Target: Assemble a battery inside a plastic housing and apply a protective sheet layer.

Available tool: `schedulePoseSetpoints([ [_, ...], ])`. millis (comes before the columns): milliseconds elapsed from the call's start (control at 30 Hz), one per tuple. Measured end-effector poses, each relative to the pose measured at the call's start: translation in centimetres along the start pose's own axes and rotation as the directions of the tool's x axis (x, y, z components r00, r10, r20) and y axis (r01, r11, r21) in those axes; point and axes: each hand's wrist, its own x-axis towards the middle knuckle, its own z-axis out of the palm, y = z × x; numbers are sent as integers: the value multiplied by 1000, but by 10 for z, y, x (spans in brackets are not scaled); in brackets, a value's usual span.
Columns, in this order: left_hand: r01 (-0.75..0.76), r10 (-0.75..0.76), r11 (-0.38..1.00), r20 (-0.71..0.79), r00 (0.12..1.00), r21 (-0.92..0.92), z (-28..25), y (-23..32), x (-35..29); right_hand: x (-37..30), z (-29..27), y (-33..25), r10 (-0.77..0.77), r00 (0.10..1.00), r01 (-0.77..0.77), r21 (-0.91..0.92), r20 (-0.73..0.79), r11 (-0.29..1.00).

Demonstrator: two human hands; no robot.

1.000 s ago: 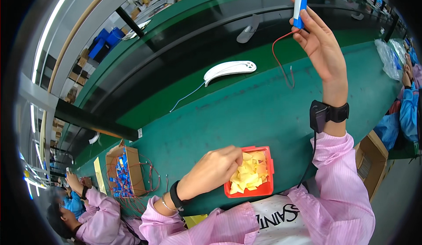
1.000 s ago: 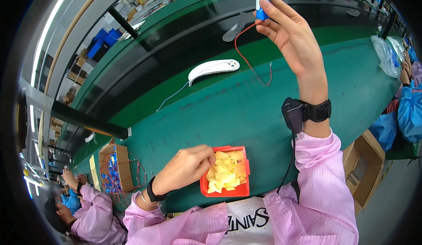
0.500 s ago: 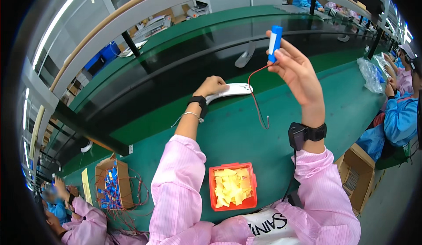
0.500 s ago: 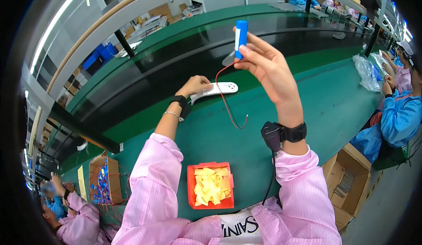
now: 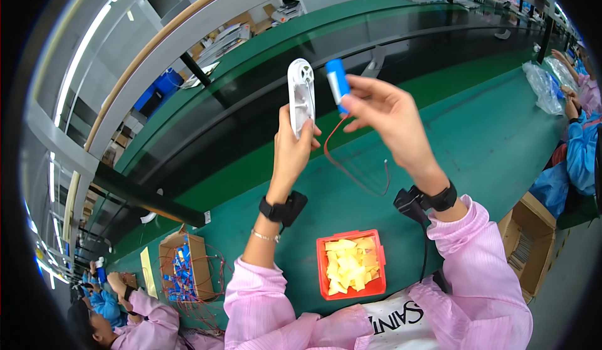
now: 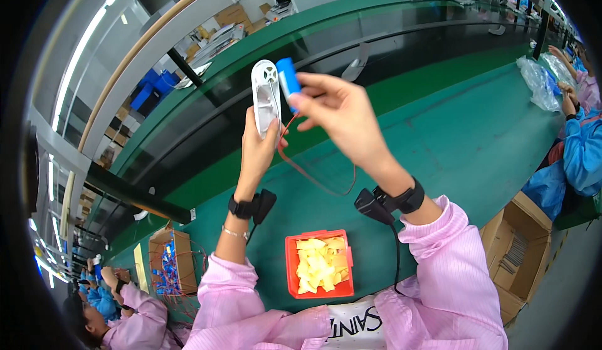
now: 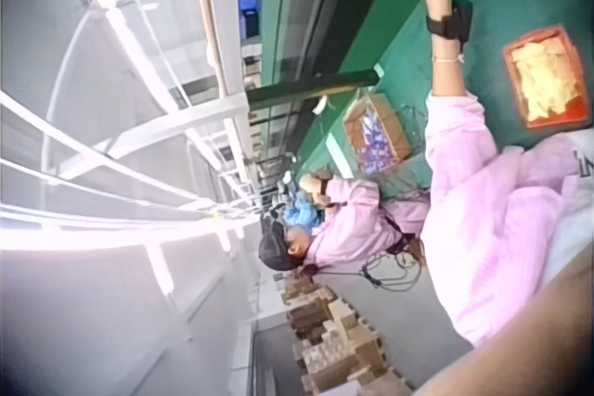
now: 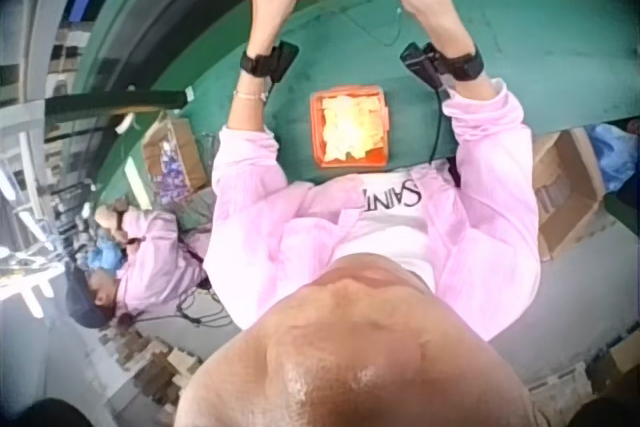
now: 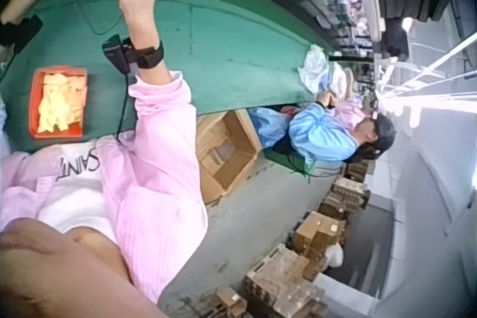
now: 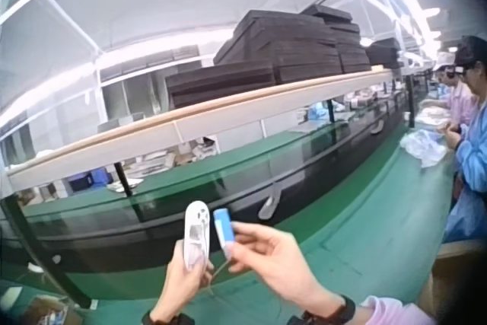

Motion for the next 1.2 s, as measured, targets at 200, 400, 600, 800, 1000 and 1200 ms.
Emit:
schedulePoseSetpoints([
  [200,-12,6,970,-28,1000,-243,4,25,-51,-22,37,25,109,991,-109,-7,80,994],
  [400,-112,74,943,-129,989,-312,16,32,-60,-25,41,28,123,990,-112,-142,71,983],
  [600,-65,42,943,-79,996,-326,23,31,-63,-22,39,36,36,999,-35,-174,0,984],
  [800,-87,59,943,-96,994,-321,20,30,-65,-23,39,31,104,993,-89,-212,61,973],
  [1000,-125,110,954,-70,991,-272,19,37,-70,-24,38,22,156,985,-137,-207,78,969],
  [1200,-100,85,957,-65,994,-274,20,39,-73,-28,46,21,117,991,-100,-241,57,965],
])
